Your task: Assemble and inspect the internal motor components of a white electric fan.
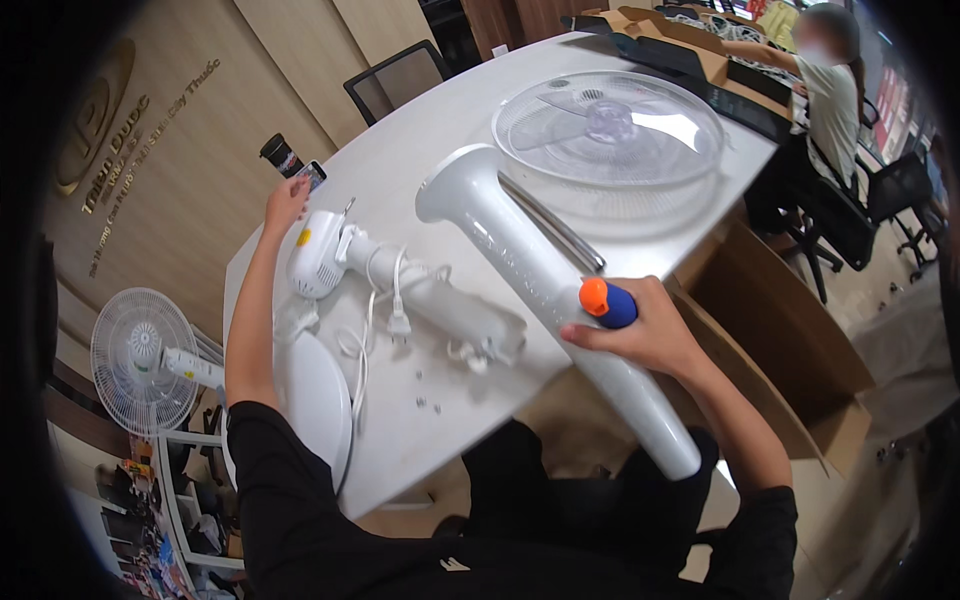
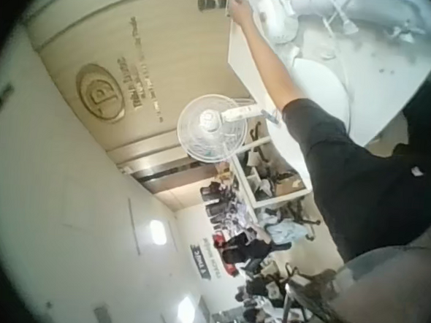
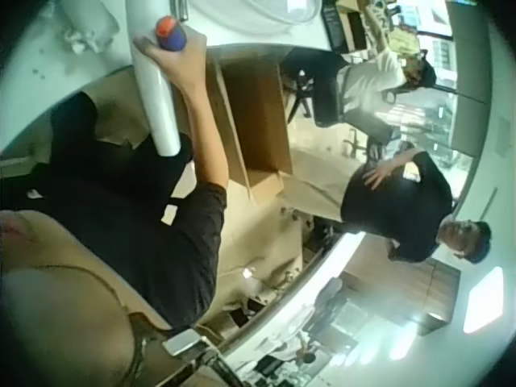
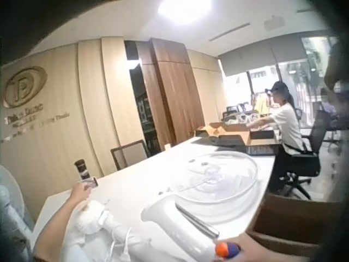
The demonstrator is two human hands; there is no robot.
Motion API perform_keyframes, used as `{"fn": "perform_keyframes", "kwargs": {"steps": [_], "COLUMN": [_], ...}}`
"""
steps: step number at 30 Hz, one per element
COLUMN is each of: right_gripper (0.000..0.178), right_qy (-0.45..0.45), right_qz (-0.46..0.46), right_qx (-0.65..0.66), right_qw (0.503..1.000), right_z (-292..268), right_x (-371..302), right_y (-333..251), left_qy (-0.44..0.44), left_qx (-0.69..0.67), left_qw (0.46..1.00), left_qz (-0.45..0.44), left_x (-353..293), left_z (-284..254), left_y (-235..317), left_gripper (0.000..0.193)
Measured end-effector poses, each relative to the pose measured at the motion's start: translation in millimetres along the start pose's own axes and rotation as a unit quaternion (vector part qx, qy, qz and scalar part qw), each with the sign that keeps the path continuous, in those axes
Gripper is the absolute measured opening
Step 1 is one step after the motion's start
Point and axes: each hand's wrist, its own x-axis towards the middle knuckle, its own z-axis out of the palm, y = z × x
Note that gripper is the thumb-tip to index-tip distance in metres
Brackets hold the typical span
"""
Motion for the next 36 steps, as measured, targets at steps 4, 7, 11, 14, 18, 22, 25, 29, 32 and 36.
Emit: {"fn": "perform_keyframes", "kwargs": {"steps": [4, 7, 11, 14, 18, 22, 25, 29, 32, 36], "right_gripper": [0.044, 0.044, 0.045, 0.053, 0.063, 0.061, 0.058, 0.057, 0.057, 0.059], "right_qy": [-0.055, -0.063, -0.116, -0.125, -0.140, -0.121, -0.131, -0.135, -0.123, -0.131], "right_qz": [0.077, 0.131, 0.168, 0.188, 0.213, 0.217, 0.231, 0.229, 0.251, 0.260], "right_qx": [0.036, 0.093, 0.114, 0.128, 0.132, 0.150, 0.131, 0.157, 0.162, 0.151], "right_qw": [0.995, 0.985, 0.972, 0.966, 0.958, 0.957, 0.955, 0.951, 0.946, 0.945], "right_z": [-7, -5, -8, -7, -6, -3, -5, -8, -9, -12], "right_x": [47, 68, 92, 109, 128, 137, 139, 140, 138, 137], "right_y": [1, 7, 1, -3, 2, 4, 13, 11, 10, 5], "left_qy": [0.021, -0.033, -0.141, -0.226, -0.305, -0.322, -0.342, -0.327, -0.387, -0.401], "left_qx": [0.327, 0.272, 0.348, 0.378, 0.362, 0.383, 0.384, 0.412, 0.357, 0.312], "left_qw": [0.937, 0.959, 0.927, 0.891, 0.858, 0.837, 0.829, 0.831, 0.821, 0.830], "left_qz": [0.120, 0.068, 0.002, -0.108, -0.197, -0.220, -0.218, -0.180, -0.221, -0.228], "left_x": [86, 124, 170, 188, 205, 213, 222, 219, 212, 201], "left_z": [-2, 40, 40, 60, 77, 80, 82, 44, 71, 55], "left_y": [-114, -154, -200, -207, -195, -201, -205, -218, -168, -125], "left_gripper": [0.029, 0.039, 0.064, 0.081, 0.100, 0.107, 0.106, 0.109, 0.112, 0.119]}}
